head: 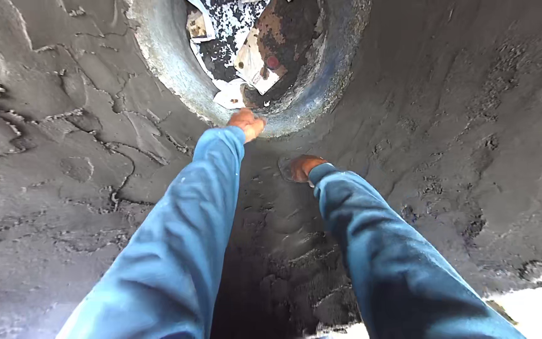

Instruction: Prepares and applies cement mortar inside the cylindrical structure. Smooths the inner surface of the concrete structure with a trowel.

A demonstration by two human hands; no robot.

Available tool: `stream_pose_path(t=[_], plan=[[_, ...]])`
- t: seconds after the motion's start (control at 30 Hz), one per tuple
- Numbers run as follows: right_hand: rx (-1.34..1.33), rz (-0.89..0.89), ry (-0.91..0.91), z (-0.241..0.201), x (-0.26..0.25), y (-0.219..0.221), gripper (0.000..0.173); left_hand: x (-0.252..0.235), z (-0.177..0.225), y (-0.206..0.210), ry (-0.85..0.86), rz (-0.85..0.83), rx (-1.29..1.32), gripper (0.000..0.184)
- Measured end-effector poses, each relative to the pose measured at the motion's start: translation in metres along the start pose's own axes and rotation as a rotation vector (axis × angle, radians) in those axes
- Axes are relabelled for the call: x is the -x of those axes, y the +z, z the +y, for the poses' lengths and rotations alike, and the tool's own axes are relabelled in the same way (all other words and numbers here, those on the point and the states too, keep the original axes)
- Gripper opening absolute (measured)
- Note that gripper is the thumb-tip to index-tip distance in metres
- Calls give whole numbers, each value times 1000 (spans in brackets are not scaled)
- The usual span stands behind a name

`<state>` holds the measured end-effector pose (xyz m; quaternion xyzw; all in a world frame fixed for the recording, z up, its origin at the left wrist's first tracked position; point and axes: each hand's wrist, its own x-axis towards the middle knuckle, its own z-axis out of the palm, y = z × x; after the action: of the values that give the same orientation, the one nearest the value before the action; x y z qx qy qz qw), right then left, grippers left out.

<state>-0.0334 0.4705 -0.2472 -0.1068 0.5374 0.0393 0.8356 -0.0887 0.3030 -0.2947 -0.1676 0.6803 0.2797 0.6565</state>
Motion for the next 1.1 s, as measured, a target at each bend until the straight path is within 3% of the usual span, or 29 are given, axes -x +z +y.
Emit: stream_pose_path(t=[0.1,0.23,0.4,0.57,0.63,0.8,1.1], plan=[[-48,-9,-124,-17,0,2,37,13,13,-32,-19,60,-49,48],[-263,-35,-120,-40,21,6,26,23,17,-55,-59,93,23,45],[-401,-54,-124,-62,34,7,29,36,17,-68,-59,104,-1,40],[-620,47,-346,-65,62,11,36,64,30,-93,3,69,99,34],[-565,91,-305,-56,70,17,33,79,35,-108,43,76,125,32],[-280,48,21,-32,96,38,31,130,55,-150,99,193,137,25],[-547,41,-143,-95,119,43,29,217,45,-170,232,310,340,23]])
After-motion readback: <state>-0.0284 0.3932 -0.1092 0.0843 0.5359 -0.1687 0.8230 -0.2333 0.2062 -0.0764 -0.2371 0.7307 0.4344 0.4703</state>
